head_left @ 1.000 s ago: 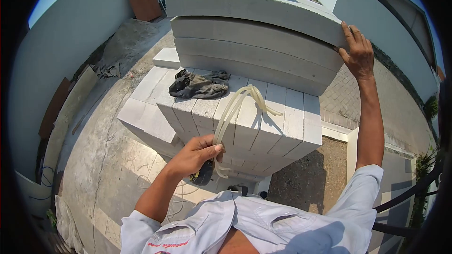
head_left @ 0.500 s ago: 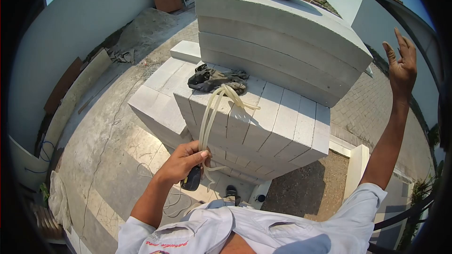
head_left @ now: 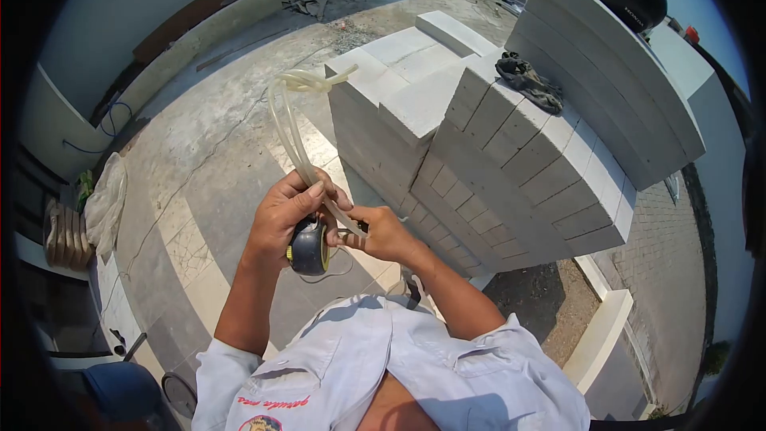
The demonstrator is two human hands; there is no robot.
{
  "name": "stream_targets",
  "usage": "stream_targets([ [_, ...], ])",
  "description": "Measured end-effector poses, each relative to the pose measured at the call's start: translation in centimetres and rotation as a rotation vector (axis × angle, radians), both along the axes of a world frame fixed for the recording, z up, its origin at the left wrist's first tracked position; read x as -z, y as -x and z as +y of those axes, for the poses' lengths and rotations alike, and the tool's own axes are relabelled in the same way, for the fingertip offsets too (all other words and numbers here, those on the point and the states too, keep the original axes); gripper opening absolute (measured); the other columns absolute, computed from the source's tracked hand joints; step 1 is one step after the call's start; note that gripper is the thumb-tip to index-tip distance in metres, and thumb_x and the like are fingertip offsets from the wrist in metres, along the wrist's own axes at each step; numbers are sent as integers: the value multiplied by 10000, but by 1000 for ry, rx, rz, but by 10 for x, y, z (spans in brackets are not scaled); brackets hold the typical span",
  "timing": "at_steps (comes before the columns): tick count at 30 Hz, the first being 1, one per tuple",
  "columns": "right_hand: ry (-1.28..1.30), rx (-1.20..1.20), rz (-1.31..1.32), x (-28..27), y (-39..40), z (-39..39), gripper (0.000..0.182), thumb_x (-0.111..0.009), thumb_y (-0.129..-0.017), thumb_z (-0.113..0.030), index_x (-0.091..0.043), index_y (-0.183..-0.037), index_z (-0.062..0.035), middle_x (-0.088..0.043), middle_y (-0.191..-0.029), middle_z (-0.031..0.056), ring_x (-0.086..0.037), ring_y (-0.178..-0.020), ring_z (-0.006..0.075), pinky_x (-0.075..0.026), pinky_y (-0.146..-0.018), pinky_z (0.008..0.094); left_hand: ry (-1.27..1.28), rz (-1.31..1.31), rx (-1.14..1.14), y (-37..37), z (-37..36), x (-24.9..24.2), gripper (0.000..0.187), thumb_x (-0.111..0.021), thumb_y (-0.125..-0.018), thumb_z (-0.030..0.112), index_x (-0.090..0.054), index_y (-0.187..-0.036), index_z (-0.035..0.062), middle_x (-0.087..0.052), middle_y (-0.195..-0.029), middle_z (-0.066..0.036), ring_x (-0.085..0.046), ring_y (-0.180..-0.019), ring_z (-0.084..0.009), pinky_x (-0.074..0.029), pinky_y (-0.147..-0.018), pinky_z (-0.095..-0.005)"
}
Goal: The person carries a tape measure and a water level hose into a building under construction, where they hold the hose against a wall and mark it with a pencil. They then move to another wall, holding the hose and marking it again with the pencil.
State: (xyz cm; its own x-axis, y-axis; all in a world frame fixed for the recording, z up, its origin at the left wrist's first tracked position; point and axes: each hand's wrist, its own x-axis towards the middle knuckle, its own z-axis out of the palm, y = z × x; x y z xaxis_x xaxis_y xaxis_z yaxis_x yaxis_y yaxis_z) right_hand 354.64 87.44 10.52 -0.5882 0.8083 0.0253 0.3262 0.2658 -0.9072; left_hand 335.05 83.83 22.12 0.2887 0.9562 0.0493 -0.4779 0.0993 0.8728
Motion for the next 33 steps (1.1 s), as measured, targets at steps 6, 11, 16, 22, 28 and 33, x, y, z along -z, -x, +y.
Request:
stream_targets([
  [6,-342,-32,-435,78,84,-1,185,-772,-798,-158,-752,-975,-109,-743,-913,148,-710,-872,316,-545,-754,449,-41,73,-453,168,-117,-8,269,-514,-1080,305,-502,-1050,38,-619,-847,-139,-637,-535,-204,-555,-524,-316],
  [11,-117,-4,-628,165,85,16,219,-724,-753,-112,-760,-969,-119,-749,-895,148,-712,-909,356,-542,-785,496,-158,177,-893,287,-240,-35,248,-390,-1138,302,-475,-1111,71,-558,-872,-74,-579,-497,-148,-501,-465,-256],
  [16,-14,3,-754,198,77,50,221,-760,-782,-198,-793,-993,-142,-759,-975,172,-726,-953,367,-564,-811,483,-57,264,-1230,404,-363,-49,260,-499,-1105,312,-532,-1183,66,-564,-887,-60,-594,-579,-141,-525,-512,-264],
  [22,85,32,-862,231,100,72,300,-847,-739,-365,-793,-849,-92,-769,-857,112,-742,-862,323,-566,-771,463,108,292,-1573,544,-467,-24,357,-604,-1059,296,-565,-1327,63,-638,-971,-65,-618,-635,-144,-568,-563,-238],
  [28,342,-203,-716,189,216,79,508,-888,-724,-515,-730,-704,-32,-717,-677,85,-717,-713,199,-537,-662,379,194,86,-1324,549,-402,47,291,-545,-1083,336,-589,-1018,56,-628,-901,-84,-629,-557,-190,-565,-497,-272],
  [33,536,-263,-47,125,382,51,278,-752,-924,-197,-611,-768,-16,-612,-660,41,-596,-662,110,-455,-602,312,542,177,-1143,528,-284,85,398,-535,-1079,355,-515,-834,42,-594,-819,-139,-615,-538,-236,-519,-500,-322],
])
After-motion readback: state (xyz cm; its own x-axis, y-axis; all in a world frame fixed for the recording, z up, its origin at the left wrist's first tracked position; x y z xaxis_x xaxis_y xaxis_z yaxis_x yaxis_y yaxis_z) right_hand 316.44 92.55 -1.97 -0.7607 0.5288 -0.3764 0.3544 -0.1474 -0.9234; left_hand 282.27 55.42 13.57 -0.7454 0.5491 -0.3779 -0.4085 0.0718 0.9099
